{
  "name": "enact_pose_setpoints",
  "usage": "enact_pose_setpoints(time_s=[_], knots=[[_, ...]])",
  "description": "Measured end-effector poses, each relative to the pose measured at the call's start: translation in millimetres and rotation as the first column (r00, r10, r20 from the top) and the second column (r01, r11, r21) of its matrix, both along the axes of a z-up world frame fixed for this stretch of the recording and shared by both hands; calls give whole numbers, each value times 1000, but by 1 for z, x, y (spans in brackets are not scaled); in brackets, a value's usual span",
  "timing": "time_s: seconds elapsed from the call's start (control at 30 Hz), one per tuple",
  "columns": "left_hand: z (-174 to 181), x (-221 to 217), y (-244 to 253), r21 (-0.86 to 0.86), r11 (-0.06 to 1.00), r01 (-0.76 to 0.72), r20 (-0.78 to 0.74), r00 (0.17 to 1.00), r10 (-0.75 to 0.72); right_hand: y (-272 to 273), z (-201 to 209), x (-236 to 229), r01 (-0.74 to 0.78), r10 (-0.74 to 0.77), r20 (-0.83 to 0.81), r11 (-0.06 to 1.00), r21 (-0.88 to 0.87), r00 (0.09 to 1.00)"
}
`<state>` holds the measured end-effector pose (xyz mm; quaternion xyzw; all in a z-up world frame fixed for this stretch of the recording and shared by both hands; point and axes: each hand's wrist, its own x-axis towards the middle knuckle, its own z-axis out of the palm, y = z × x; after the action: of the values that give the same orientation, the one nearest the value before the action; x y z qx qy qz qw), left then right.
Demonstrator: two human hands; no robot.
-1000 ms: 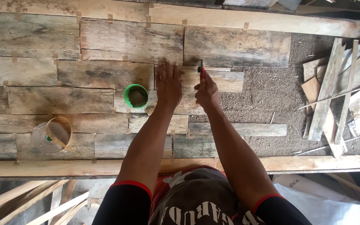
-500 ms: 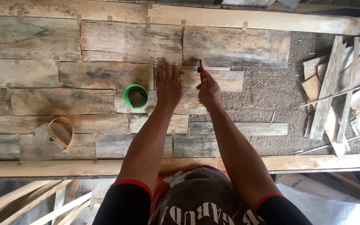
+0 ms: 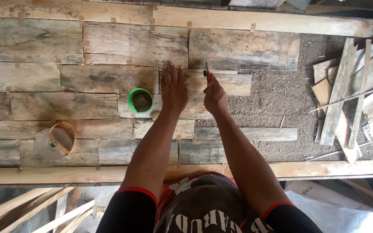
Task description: The recorder is applying thin strips of wood veneer to a larger surface using glue and a utility knife.
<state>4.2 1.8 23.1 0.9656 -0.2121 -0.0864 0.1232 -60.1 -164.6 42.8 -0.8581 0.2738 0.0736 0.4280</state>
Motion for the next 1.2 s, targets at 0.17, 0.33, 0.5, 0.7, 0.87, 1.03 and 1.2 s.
enact_pose_setpoints(time_s=[0.17, 0.33, 0.5, 0.7, 0.87, 1.03, 1.2], knots=[[-9, -5, 0, 42, 999, 6, 24, 1000, -7, -13, -3, -30, -39, 46, 77, 995, -89, 996], [-8, -8, -2, 57, 998, -28, 11, 1000, 27, -34, 33, -64, 0, -15, -65, 972, -234, 998], [-19, -9, -2, 68, 997, -37, -1, 999, 38, -95, 0, -117, 49, -27, 53, 886, -460, 998], [-15, -8, -2, 67, 997, -45, -37, 998, 48, -142, 3, -148, 282, -290, 57, 834, -474, 955], [-4, -8, -3, 55, 997, -60, -98, 993, 65, -164, -12, -160, 239, -239, 82, 760, -604, 968], [-12, -8, -2, 98, 994, -45, -104, 993, 55, -177, -19, -154, 353, -455, -5, 697, -624, 890], [-12, -4, -2, 168, 985, -25, -154, 987, 52, -181, -10, -145, 330, -480, -101, 726, -603, 871]])
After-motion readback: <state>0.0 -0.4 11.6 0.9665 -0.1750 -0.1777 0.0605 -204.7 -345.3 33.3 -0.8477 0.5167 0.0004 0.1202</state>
